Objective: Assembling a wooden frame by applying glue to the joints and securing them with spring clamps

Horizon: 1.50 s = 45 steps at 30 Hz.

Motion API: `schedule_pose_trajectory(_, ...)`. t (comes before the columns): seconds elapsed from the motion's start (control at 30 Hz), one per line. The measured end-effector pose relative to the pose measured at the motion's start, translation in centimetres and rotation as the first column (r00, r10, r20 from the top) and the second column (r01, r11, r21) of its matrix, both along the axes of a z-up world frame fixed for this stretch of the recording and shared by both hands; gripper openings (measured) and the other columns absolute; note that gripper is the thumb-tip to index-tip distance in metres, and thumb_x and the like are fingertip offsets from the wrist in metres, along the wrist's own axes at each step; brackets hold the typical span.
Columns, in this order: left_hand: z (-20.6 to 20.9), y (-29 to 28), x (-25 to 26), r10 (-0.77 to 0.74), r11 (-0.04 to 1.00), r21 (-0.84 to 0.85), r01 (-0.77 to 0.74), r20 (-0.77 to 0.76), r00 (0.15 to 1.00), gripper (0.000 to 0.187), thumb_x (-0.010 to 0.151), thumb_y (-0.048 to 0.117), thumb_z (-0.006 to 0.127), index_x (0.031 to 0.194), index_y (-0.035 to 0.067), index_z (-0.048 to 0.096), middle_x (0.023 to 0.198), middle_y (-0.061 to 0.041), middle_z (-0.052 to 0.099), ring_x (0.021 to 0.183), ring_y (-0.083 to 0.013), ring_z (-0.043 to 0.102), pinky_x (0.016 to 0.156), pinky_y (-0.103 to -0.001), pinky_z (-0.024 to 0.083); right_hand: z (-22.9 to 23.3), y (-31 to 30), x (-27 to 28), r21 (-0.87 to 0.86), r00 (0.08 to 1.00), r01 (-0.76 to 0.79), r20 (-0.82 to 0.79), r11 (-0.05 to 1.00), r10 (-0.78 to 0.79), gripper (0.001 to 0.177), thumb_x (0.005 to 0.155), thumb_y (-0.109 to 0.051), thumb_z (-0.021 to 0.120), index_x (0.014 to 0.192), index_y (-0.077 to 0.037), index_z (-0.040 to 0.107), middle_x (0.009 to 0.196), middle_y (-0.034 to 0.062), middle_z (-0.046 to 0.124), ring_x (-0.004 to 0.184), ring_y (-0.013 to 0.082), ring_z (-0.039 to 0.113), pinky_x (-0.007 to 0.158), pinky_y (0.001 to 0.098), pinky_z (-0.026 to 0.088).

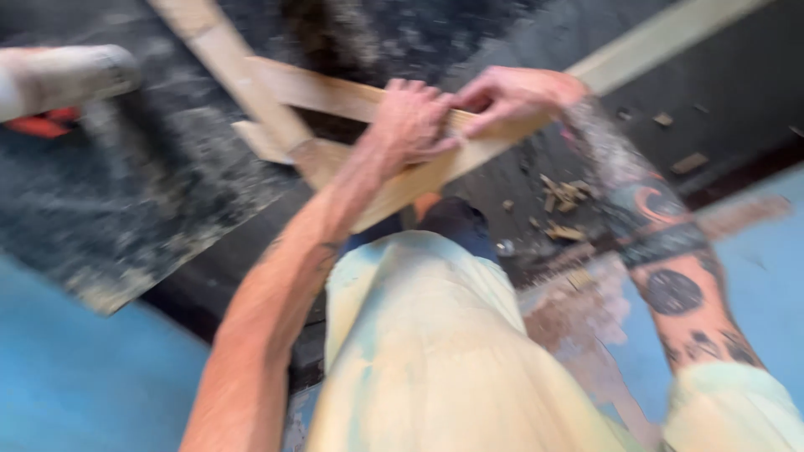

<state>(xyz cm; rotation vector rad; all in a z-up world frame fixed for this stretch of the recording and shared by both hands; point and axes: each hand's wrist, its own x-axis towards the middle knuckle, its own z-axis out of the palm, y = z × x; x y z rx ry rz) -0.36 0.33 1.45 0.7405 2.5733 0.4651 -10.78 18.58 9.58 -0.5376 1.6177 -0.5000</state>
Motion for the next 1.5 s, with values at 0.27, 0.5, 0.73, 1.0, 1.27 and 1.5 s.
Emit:
schedule_pose_trajectory(0.27,-0.8,-0.1,-0.2,-0.062,0.985,-0.153,0.079,0.112,0.992,0.065,0.093,0.079,0.050,0.115,0.018,0.058,0.102,-0.009,0.070,0.093,-0.0297,0.064,0.076,-0.048,0.042,-0.2,0.5,-1.0,0.034,0.989,0.037,0.139,0.999,-0.042,0.048,0.090,-0.030,0.069,0.134,-0.010,0.070,0.121,0.0034,0.077,0.101,0.0148,0.071,0.086,0.0289,0.056)
schedule_pose_trajectory(0.5,-0.7,0.0,-0.4,-0.062,0.986,-0.140,0.087,0.174,0.983,0.063,0.094,0.077,0.050,0.112,0.017,0.056,0.102,-0.010,0.070,0.092,-0.0304,0.064,0.077,-0.048,0.043,-0.2,0.6,-1.0,0.028,0.971,0.088,0.219,0.996,-0.092,0.046,0.090,-0.028,0.069,0.132,-0.008,0.071,0.119,0.0041,0.078,0.097,0.0139,0.070,0.082,0.0280,0.056)
schedule_pose_trajectory(0.73,-0.6,0.2,-0.1,-0.040,0.986,-0.155,0.060,0.124,0.991,0.062,0.093,0.076,0.052,0.115,0.018,0.058,0.101,-0.009,0.070,0.091,-0.0296,0.064,0.079,-0.048,0.043,0.0,0.5,-1.0,0.018,0.989,0.052,0.139,0.998,-0.054,0.045,0.090,-0.025,0.070,0.131,-0.009,0.072,0.119,0.0028,0.078,0.097,0.0119,0.070,0.082,0.0276,0.056)
schedule_pose_trajectory(1.0,-0.3,-0.3,0.1,0.045,0.996,-0.082,-0.041,0.040,0.998,0.055,0.085,0.075,0.061,0.106,0.024,0.062,0.097,-0.006,0.073,0.090,-0.0312,0.068,0.079,-0.050,0.045,-1.4,0.2,-0.8,-0.035,0.994,-0.039,0.105,0.999,0.042,0.040,0.088,-0.024,0.073,0.126,-0.012,0.077,0.104,-0.0067,0.076,0.088,0.0065,0.058,0.077,0.0262,0.049)
schedule_pose_trajectory(1.27,-1.1,0.1,0.3,-0.033,0.986,-0.163,0.040,0.047,0.998,0.061,0.091,0.079,0.050,0.109,0.021,0.056,0.094,-0.005,0.069,0.081,-0.0267,0.064,0.074,-0.046,0.040,-0.4,-0.3,-0.6,-0.005,0.996,0.028,0.089,1.000,-0.028,0.045,0.089,-0.027,0.070,0.129,-0.007,0.074,0.119,0.0041,0.079,0.101,0.0138,0.071,0.088,0.0304,0.057)
schedule_pose_trajectory(1.5,-3.5,0.3,1.1,0.068,0.996,-0.055,-0.067,0.012,0.998,0.055,0.078,0.073,0.060,0.109,0.028,0.059,0.093,-0.001,0.072,0.091,-0.0258,0.069,0.076,-0.045,0.044,-2.8,1.0,-0.6,-0.073,0.985,0.067,0.163,0.995,-0.055,0.044,0.086,-0.019,0.081,0.128,-0.007,0.075,0.113,0.0123,0.080,0.114,0.0182,0.065,0.110,0.0413,0.048)
